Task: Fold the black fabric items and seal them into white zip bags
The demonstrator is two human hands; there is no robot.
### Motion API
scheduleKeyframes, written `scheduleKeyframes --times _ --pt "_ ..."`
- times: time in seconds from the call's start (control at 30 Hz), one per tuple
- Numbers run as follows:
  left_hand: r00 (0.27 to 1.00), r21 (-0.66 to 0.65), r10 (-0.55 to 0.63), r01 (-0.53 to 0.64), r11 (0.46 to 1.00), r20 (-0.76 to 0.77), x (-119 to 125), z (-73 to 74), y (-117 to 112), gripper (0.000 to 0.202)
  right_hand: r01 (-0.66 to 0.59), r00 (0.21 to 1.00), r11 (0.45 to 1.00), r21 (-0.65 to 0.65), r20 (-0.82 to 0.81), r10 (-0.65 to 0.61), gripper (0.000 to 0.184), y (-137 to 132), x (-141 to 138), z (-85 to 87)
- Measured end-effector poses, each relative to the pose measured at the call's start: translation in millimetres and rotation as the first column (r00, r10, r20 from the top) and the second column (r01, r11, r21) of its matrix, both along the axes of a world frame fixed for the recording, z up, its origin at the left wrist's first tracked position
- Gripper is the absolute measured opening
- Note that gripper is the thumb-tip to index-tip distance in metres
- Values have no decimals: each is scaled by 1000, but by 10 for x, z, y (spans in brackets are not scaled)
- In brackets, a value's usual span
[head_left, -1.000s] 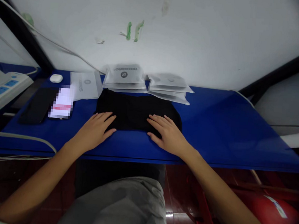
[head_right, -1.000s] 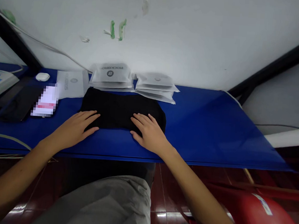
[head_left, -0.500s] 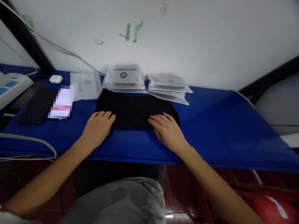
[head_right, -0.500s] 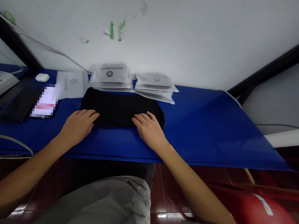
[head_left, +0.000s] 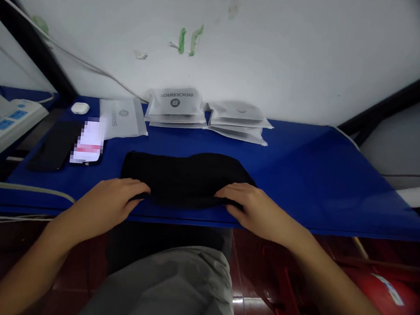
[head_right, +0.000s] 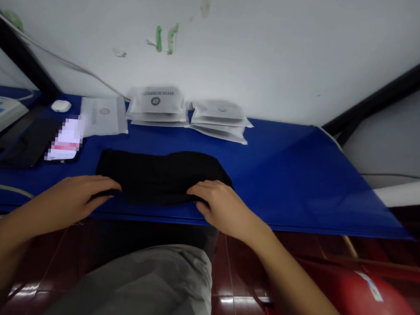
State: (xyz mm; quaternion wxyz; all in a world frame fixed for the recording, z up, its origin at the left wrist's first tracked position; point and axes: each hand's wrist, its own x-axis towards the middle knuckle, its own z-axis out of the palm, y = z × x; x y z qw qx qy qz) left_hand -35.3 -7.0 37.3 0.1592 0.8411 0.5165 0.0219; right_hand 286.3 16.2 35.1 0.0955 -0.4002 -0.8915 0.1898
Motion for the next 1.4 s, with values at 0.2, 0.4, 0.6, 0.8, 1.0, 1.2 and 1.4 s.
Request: scheduleKeyframes --times 0.2,0.4,0.6,0.8,1.0,1.2,1.4 --pt "975 -38 158 -154 987 155 -58 135 113 29 2 999 989 -148 -41 -8 22 218 28 255" --pt "926 -69 309 -301 951 217 -69 223 336 34 -56 995 947 -316 65 81 16 783 2 493" --pt "895 113 446 -444 889 9 -3 32 474 35 82 955 990 114 276 -111 23 1289 -206 382" --pt "974 382 220 -186 905 -47 93 -213 317 40 123 935 866 484 236 -265 29 783 -484 134" --pt "976 296 172 -127 947 -131 69 -425 239 42 198 902 914 355 299 -312 44 323 -501 -243" --pt "967 360 200 -134 923 -154 143 -427 146 43 222 918 927 302 256 -303 47 425 -409 -355" --pt "966 372 201 -129 919 -163 190 -390 -113 46 196 957 950 244 161 -239 50 519 -431 -396"
